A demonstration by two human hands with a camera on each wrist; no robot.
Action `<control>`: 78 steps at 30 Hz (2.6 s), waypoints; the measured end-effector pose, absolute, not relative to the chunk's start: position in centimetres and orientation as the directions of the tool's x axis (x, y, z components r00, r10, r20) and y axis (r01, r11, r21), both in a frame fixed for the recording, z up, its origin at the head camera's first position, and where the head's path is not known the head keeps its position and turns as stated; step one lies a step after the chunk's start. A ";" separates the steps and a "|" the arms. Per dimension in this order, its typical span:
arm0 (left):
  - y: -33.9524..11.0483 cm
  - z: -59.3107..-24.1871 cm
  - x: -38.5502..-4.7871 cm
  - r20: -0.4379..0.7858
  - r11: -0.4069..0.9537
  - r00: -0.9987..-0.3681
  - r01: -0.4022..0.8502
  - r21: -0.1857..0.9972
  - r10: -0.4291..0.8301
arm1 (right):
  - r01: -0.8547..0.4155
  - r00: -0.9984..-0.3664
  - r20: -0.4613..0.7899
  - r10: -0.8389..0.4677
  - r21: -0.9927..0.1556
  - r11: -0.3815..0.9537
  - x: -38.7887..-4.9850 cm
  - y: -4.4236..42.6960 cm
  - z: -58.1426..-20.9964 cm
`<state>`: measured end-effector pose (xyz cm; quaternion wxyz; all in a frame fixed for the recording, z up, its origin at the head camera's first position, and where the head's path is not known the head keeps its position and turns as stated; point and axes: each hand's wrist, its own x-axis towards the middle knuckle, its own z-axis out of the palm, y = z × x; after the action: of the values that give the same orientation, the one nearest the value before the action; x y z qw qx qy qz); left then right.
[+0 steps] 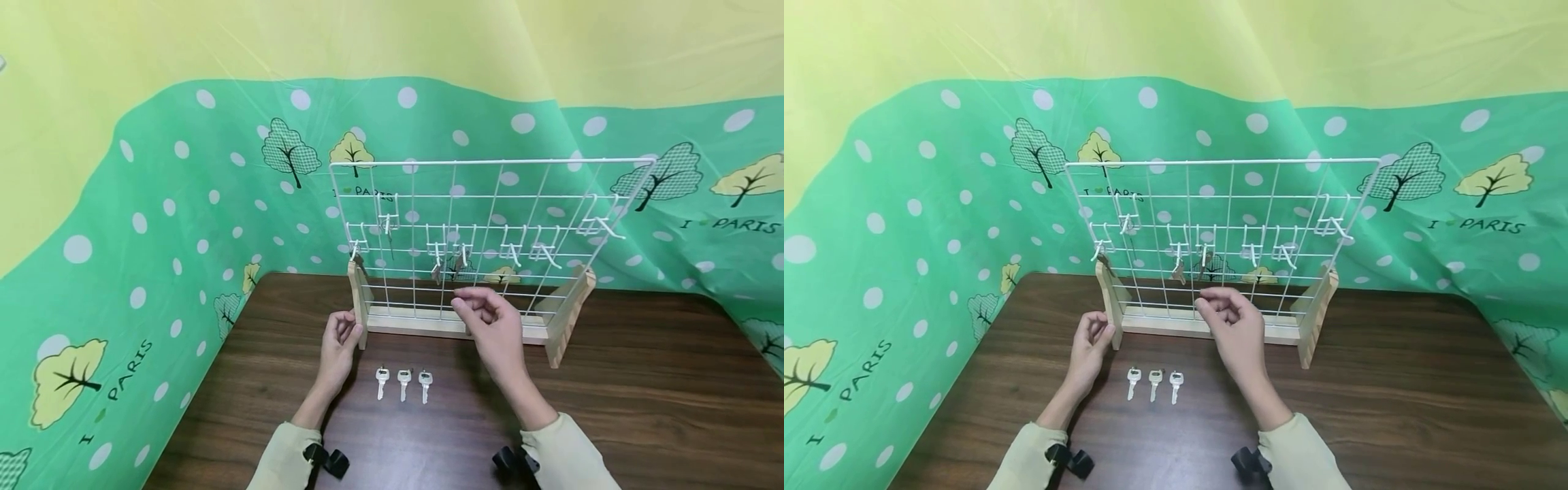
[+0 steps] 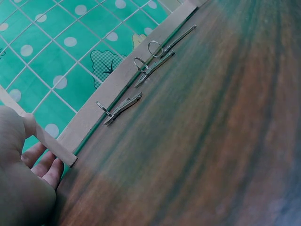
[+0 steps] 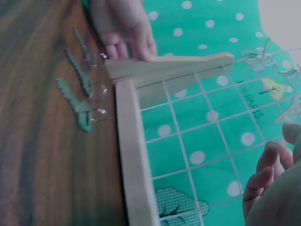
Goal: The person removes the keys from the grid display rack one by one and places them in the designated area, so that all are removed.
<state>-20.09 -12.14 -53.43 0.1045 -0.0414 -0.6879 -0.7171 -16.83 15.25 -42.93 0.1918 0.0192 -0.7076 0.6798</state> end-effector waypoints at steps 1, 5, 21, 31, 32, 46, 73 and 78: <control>-12.1 -53.4 -20.1 0.203 -0.033 -0.975 0.207 0.978 -0.093 | -0.291 -0.923 0.296 0.245 -0.955 0.058 -16.9 15.2 -42.7; -12.1 -53.5 -20.2 0.207 -0.035 -0.974 0.211 0.977 -0.094 | -0.283 -0.923 0.277 0.268 -0.959 0.017 -17.2 15.0 -42.0; -12.2 -53.7 -20.3 0.214 -0.027 -0.973 0.217 0.976 -0.086 | -0.118 -0.988 0.109 0.106 -0.990 -0.080 -18.5 15.4 -39.5; -12.2 -53.4 -20.1 0.208 -0.034 -0.974 0.212 0.977 -0.090 | -0.108 -0.990 0.090 0.112 -0.980 -0.167 -18.7 15.1 -38.8; -12.2 -53.4 -20.1 0.207 -0.034 -0.974 0.210 0.977 -0.089 | -0.107 -0.989 0.087 0.116 -0.979 -0.173 -18.6 15.1 -38.7; -12.2 -53.4 -20.1 0.202 -0.039 -0.976 0.206 0.978 -0.088 | -0.148 -0.976 0.127 0.180 -0.983 -0.109 -17.5 15.8 -38.2; -12.2 -53.3 -20.0 0.202 -0.044 -0.975 0.207 0.977 -0.086 | -0.144 -0.978 0.184 -0.102 -0.939 -0.314 -17.1 16.7 -36.5; -12.2 -53.2 -20.0 0.193 -0.048 -0.977 0.197 0.979 -0.086 | -0.121 -0.983 0.155 -0.095 -0.948 -0.293 -16.9 16.7 -36.3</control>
<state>-19.99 -12.18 -53.23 0.0981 -0.0407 -0.6828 -0.7229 -16.94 16.74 -36.33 0.0080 0.0909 -0.5945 0.7989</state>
